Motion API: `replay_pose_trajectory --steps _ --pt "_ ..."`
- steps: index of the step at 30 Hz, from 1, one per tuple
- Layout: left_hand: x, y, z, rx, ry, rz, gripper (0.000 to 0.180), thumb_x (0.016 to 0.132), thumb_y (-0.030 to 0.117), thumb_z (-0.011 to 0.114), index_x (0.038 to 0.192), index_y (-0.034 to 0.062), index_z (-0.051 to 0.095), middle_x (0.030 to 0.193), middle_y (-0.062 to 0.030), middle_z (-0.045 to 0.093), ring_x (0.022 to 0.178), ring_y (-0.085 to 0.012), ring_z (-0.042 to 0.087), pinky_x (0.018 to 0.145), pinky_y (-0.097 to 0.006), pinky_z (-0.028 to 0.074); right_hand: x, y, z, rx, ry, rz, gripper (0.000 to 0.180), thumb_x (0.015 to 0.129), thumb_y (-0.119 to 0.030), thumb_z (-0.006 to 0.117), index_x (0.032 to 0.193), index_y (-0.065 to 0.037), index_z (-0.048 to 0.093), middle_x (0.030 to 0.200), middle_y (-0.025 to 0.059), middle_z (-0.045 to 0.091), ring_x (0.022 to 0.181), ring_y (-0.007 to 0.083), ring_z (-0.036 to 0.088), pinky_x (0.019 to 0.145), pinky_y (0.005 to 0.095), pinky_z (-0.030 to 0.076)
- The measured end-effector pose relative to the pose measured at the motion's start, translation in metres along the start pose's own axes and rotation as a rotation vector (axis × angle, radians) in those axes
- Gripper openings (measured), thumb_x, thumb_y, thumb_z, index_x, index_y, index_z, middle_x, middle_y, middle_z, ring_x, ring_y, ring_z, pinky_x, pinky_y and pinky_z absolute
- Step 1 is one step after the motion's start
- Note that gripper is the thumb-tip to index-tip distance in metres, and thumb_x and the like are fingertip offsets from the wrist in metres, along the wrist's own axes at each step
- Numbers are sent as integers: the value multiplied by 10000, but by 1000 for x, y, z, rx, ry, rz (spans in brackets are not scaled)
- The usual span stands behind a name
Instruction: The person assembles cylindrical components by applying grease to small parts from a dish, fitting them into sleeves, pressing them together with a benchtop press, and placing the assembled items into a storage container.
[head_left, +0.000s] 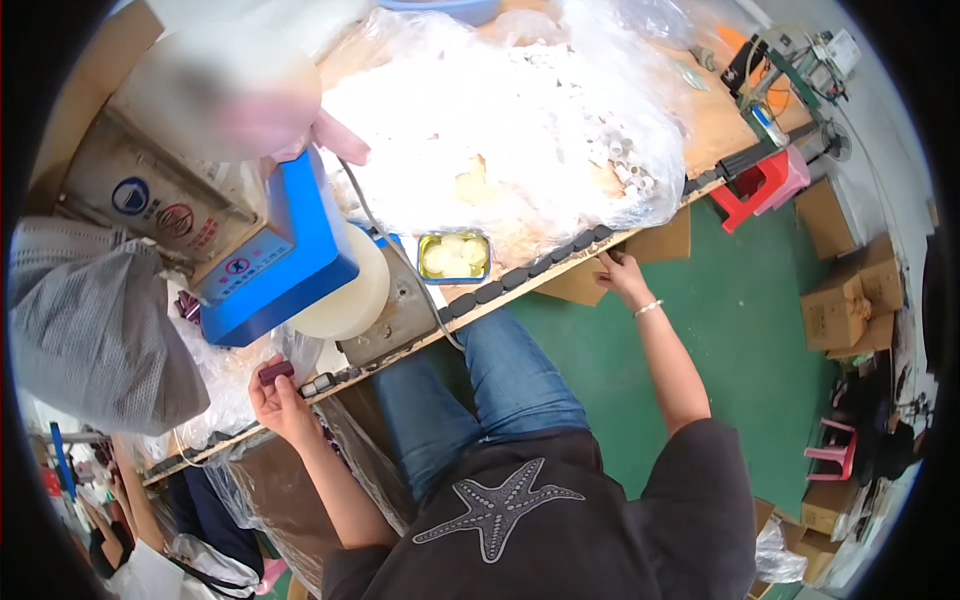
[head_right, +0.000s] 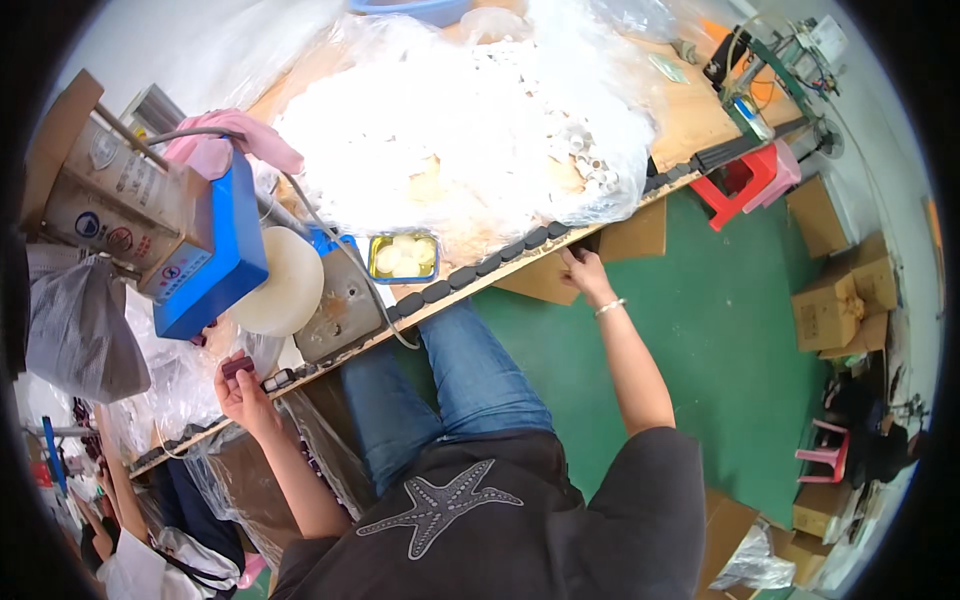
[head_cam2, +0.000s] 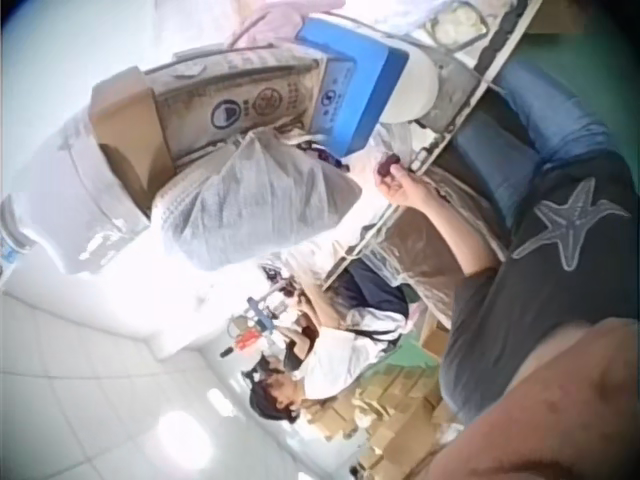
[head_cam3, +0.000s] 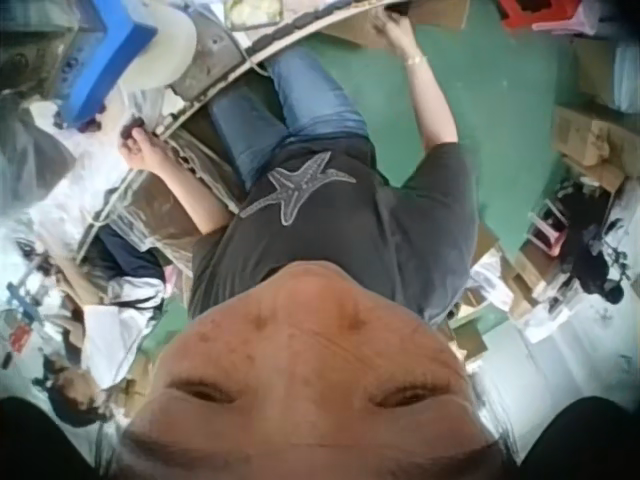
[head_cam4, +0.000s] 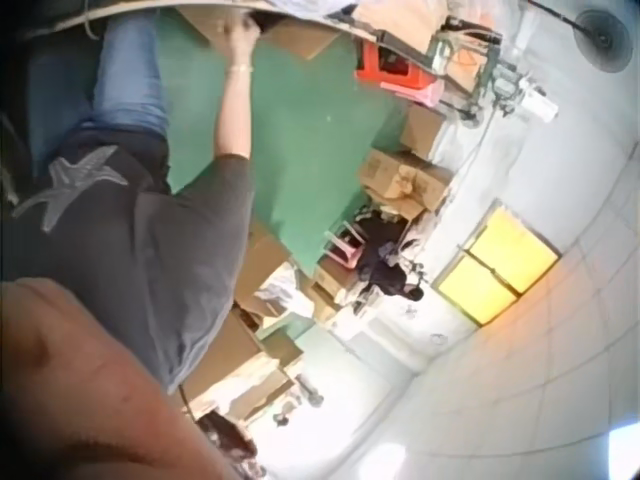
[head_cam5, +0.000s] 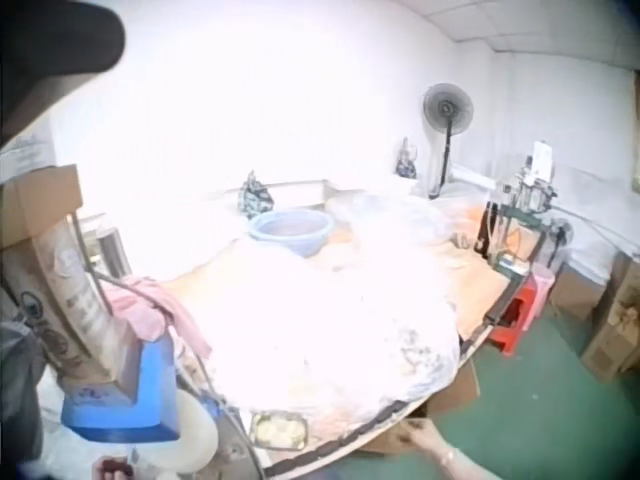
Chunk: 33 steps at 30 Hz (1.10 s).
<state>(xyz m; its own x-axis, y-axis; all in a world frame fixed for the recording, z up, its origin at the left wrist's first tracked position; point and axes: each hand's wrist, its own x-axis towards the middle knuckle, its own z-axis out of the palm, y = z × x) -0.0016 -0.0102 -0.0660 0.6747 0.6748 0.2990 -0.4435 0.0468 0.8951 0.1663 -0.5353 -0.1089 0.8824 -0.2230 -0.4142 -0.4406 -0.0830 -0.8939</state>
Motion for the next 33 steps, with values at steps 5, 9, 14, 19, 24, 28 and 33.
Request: replay_pose_trajectory --steps 5,9,14,19,24,28,33 --pt "-2 -7 -4 -25 -68 -10 388 896 49 680 1235 -28 507 1165 -199 629 1021 -192 629 887 -283 526 -30 -45 -2 -1090 -732 -103 251 923 -185 656 1023 43 683 853 80 722 726 148 691 657 257 553" --pt "-4 3 -2 -27 -40 -10 389 892 35 678 1236 -26 508 1164 -201 631 1011 -196 628 914 -311 509 -86 -157 44 -441 -976 -268 229 916 -191 672 980 26 703 838 77 719 704 127 681 617 246 540" --pt "-3 -2 -2 -10 -48 -9 388 881 29 686 1226 -25 519 1156 -202 638 1009 -193 627 926 -318 493 5 -183 163 -648 -175 -1053 166 819 -85 688 966 -13 712 837 132 708 702 225 671 666 314 533" --pt "-3 -2 2 2 -104 13 376 887 30 678 1223 -27 520 1161 -200 638 1005 -183 629 925 -304 493 41 -166 193 -1019 -126 -1160 211 736 -68 669 937 -35 722 940 163 678 780 351 661 709 386 531" --pt "-6 3 -2 28 -150 9 371 897 15 658 1235 -24 510 1180 -208 622 1031 -197 621 935 -309 489 5 -165 172 -598 -187 -1170 257 750 -64 704 1004 -31 710 921 150 669 729 287 659 670 351 527" --pt "-5 1 0 48 -151 37 358 901 9 648 1228 -30 510 1180 -209 621 1037 -202 621 942 -320 487 -72 -167 159 -382 -292 -1155 217 812 -33 696 1028 -12 698 886 125 676 664 197 623 624 292 514" --pt "-5 2 -1 55 -107 26 354 893 -40 621 1232 -44 518 1183 -213 625 1037 -196 625 941 -308 489 -121 -141 172 -297 -450 -1155 252 850 -34 678 1100 -8 668 906 119 691 708 188 651 639 287 517"
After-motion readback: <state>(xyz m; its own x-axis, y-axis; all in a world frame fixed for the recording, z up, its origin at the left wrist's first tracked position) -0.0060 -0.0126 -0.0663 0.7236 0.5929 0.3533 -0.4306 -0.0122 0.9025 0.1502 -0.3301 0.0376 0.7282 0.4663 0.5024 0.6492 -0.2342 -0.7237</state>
